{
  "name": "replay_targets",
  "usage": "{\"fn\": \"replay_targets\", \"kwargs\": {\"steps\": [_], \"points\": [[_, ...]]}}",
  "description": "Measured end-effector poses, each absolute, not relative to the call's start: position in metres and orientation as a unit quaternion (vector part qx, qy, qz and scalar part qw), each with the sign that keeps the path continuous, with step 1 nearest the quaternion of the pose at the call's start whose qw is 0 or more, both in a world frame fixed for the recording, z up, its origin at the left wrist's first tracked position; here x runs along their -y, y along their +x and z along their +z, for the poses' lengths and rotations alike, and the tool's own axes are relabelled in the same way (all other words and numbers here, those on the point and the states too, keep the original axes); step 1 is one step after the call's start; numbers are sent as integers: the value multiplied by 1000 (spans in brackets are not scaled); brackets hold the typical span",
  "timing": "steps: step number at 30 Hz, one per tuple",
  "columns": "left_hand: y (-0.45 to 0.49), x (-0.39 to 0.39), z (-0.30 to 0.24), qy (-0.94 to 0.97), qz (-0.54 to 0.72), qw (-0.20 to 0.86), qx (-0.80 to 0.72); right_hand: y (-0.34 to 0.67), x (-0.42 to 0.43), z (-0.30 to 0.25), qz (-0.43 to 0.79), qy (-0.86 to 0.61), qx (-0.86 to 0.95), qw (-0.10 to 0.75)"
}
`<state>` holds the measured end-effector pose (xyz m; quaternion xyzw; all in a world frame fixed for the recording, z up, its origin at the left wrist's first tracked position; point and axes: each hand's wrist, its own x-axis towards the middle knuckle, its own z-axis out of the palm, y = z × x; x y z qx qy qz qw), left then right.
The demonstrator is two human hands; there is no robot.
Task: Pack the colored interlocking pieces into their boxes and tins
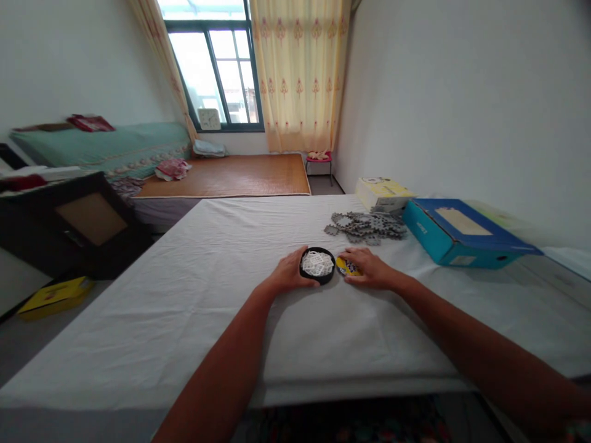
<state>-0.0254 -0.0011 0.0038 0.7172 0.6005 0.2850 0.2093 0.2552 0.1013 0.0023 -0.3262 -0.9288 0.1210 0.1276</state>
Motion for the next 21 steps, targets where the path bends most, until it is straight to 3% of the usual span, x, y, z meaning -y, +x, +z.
{"fn": "replay_targets", "kwargs": {"steps": [4,8,12,21], "points": [[-28,2,4,711,292,244,-592,251,-98,15,106,-367,899,215],[-30,3,2,707,314,255,-580,220,-72,39,98,-286,909,286],[-31,2,-2,701,336,257,-575,184,-46,34,120,-236,930,254],[-31,2,-2,700,342,252,-574,165,-67,14,130,-288,928,199]]}}
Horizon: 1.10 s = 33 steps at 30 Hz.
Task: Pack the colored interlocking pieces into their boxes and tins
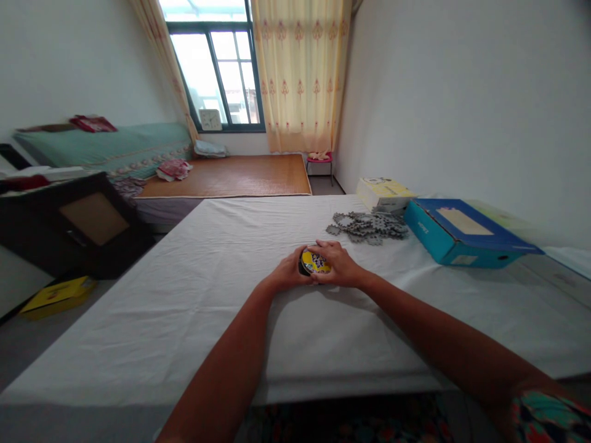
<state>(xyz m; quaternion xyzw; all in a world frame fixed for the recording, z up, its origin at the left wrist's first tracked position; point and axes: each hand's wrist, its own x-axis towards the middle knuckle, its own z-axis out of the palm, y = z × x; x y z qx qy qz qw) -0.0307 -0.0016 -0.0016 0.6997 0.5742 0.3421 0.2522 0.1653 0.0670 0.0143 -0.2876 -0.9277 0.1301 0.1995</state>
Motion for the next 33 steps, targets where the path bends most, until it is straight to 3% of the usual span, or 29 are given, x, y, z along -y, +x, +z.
{"fn": "replay_targets", "kwargs": {"steps": [18,25,33], "points": [[-24,-3,-5,717,316,226,-579,169,-57,16,98,-324,916,218],[-32,-9,-10,729,307,191,-581,351,-61,30,19,-479,840,252],[-31,-17,-8,731,277,137,-609,558,-81,3,-71,-737,642,199]]}}
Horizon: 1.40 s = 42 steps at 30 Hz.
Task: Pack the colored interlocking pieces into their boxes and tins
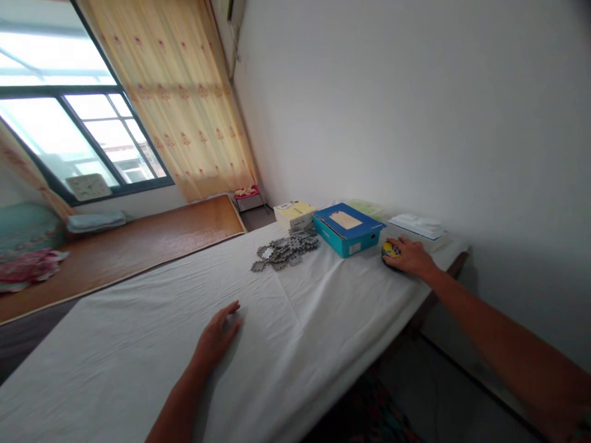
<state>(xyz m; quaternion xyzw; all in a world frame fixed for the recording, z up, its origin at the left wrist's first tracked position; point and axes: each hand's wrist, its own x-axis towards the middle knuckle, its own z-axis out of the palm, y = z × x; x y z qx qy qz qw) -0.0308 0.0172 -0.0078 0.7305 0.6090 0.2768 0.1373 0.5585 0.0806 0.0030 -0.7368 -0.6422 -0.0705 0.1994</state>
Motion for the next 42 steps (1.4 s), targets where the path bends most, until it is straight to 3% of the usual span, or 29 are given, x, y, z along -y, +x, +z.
{"fn": "replay_targets", "kwargs": {"steps": [5,8,12,19,22,25,29,36,42], "points": [[-25,-15,1,747,244,106,-609,556,-82,13,-102,-741,636,190],[-17,-12,11,771,216,89,-593,514,-75,28,-146,-662,711,186],[10,-3,30,819,170,72,-543,459,-80,31,-66,-565,817,87],[43,15,46,848,176,73,-494,459,-113,26,-19,-633,774,27],[42,13,39,840,202,88,-497,449,-114,32,11,-609,791,56],[41,3,32,833,224,97,-497,417,-125,39,27,-509,847,153],[35,-17,25,825,260,83,-495,374,-180,54,-60,-468,854,220],[9,-30,-10,784,361,56,-501,357,-322,93,-89,-604,786,92],[-2,-27,-17,769,383,58,-508,357,-393,82,-24,-656,754,-15]]}}
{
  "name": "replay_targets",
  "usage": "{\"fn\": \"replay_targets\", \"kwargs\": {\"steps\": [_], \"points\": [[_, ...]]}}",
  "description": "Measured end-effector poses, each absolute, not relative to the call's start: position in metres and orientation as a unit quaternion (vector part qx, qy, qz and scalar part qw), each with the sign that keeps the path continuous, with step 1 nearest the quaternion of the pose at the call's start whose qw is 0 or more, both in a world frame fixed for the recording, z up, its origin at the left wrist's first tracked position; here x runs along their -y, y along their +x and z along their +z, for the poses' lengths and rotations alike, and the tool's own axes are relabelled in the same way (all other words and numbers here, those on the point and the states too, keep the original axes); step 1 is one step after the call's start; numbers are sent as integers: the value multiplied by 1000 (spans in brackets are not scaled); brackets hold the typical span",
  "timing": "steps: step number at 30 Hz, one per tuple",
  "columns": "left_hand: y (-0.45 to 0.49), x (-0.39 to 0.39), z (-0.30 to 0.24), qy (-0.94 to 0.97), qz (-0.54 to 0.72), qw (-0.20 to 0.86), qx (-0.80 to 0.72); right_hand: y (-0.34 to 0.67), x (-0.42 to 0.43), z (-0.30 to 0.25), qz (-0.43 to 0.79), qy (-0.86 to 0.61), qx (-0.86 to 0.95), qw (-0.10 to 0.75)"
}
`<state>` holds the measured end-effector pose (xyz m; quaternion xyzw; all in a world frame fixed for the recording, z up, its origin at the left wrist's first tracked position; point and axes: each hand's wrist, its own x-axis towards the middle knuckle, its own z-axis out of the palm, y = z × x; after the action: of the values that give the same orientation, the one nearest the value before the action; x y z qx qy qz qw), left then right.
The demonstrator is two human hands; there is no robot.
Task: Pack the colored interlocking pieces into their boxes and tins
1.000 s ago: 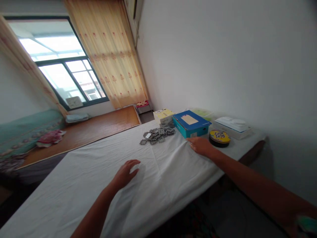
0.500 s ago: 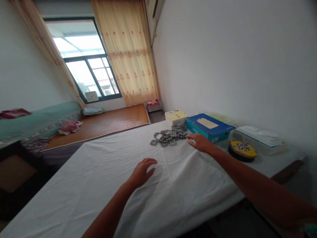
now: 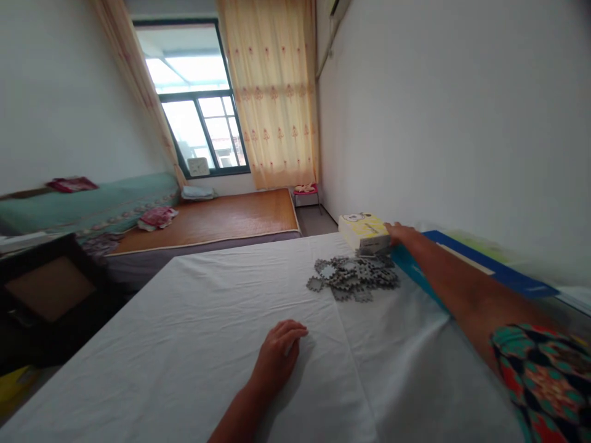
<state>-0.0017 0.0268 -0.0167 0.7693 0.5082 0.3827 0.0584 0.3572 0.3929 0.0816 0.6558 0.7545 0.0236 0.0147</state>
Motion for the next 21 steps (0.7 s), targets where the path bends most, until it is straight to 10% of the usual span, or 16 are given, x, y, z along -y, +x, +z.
{"fn": "replay_targets", "kwargs": {"steps": [21], "points": [[3,-28,-9,777,365,75,-507,353,-411,96,187,483,-855,-5]]}}
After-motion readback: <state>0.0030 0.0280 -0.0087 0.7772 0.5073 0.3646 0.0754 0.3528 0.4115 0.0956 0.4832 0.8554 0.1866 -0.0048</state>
